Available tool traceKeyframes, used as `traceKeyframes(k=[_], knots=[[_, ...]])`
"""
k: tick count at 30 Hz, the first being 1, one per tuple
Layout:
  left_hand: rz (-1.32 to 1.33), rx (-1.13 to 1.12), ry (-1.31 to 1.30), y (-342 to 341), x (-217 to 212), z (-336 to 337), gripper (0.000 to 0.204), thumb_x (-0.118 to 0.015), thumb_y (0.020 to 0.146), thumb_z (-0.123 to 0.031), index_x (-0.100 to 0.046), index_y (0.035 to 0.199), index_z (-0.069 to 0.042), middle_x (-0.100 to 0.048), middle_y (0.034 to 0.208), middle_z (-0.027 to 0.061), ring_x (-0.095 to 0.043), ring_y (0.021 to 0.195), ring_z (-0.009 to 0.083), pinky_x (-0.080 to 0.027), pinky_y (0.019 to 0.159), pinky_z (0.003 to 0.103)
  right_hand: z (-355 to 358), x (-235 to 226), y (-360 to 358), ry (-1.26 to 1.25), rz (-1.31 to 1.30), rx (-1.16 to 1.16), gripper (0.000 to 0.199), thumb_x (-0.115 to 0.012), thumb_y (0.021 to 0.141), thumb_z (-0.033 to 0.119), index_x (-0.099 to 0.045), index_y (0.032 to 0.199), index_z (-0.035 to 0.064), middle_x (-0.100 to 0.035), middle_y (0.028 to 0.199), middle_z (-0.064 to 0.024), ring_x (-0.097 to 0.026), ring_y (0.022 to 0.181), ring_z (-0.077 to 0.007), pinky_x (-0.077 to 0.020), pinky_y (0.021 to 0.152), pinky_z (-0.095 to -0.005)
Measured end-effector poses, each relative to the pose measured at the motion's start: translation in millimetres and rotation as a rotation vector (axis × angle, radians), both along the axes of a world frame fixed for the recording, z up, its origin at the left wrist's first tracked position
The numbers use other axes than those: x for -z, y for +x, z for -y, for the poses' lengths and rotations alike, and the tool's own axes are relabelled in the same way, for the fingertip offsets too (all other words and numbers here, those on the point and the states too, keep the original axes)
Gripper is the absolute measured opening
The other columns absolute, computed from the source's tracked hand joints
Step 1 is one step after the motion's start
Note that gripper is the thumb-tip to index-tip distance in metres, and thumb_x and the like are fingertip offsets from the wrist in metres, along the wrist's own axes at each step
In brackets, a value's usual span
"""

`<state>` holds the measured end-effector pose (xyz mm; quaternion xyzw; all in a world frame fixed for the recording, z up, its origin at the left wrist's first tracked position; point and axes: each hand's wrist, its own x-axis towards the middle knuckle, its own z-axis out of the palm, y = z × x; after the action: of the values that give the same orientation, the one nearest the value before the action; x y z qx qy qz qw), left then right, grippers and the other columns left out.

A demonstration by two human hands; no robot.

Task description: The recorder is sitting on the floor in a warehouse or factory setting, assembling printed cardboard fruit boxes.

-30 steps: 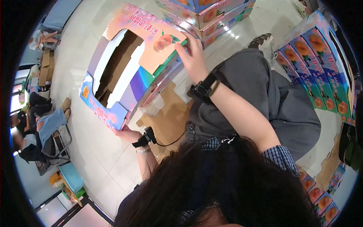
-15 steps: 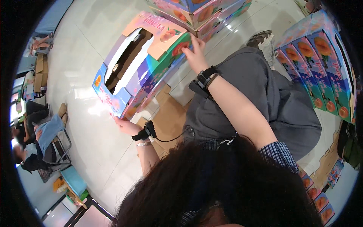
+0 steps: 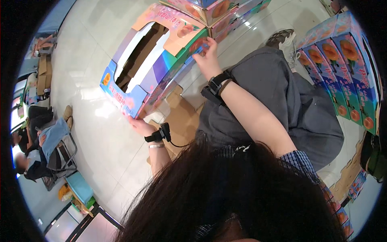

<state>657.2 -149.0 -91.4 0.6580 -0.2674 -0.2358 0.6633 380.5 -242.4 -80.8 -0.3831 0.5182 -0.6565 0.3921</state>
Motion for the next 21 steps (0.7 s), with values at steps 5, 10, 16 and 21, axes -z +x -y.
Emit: traceKeyframes(k=[5,10,16,21], knots=[[-0.105,0.076,-0.007,-6,-6,2,0.052,-0.035,0.086,-0.043,-0.037,0.122,-0.005,-0.05,0.111,0.0113,-0.046,0.104,0.0237,-0.034,0.087,0.039,1,2,-3,0.079,0.065,0.048,0.068,-0.055,0.065,0.0,-0.02,0.122,-0.0056,-0.027,0.121,-0.0192,-0.035,0.11,-0.0246,-0.0323,0.092,-0.0316],[-0.171,0.153,-0.018,-7,0,5,0.053,-0.033,0.086,-0.046,-0.037,0.122,-0.007,-0.05,0.111,0.0097,-0.046,0.103,0.0229,-0.033,0.088,0.039,13,20,-16,0.122,0.049,0.091,0.072,-0.058,0.064,0.003,-0.019,0.125,-0.003,-0.029,0.121,-0.0166,-0.038,0.106,-0.0242,-0.0347,0.089,-0.0323],[-0.137,0.195,-0.002,-3,-11,-1,0.052,-0.033,0.086,-0.046,-0.038,0.121,-0.008,-0.051,0.112,0.0083,-0.047,0.102,0.0219,-0.036,0.086,0.038,1,-15,-14,0.018,0.103,0.027,0.067,-0.056,0.064,0.001,-0.027,0.124,-0.001,-0.035,0.119,-0.0151,-0.041,0.104,-0.0221,-0.0375,0.085,-0.0312],[-0.17,0.19,0.046,-7,-17,2,0.051,-0.033,0.086,-0.046,-0.037,0.123,-0.011,-0.05,0.113,0.0083,-0.048,0.102,0.0212,-0.038,0.084,0.037,4,-6,-14,0.02,0.126,0.059,0.065,-0.054,0.063,-0.003,-0.031,0.123,-0.0024,-0.039,0.114,-0.0169,-0.041,0.106,-0.0239,-0.0362,0.086,-0.0315]])
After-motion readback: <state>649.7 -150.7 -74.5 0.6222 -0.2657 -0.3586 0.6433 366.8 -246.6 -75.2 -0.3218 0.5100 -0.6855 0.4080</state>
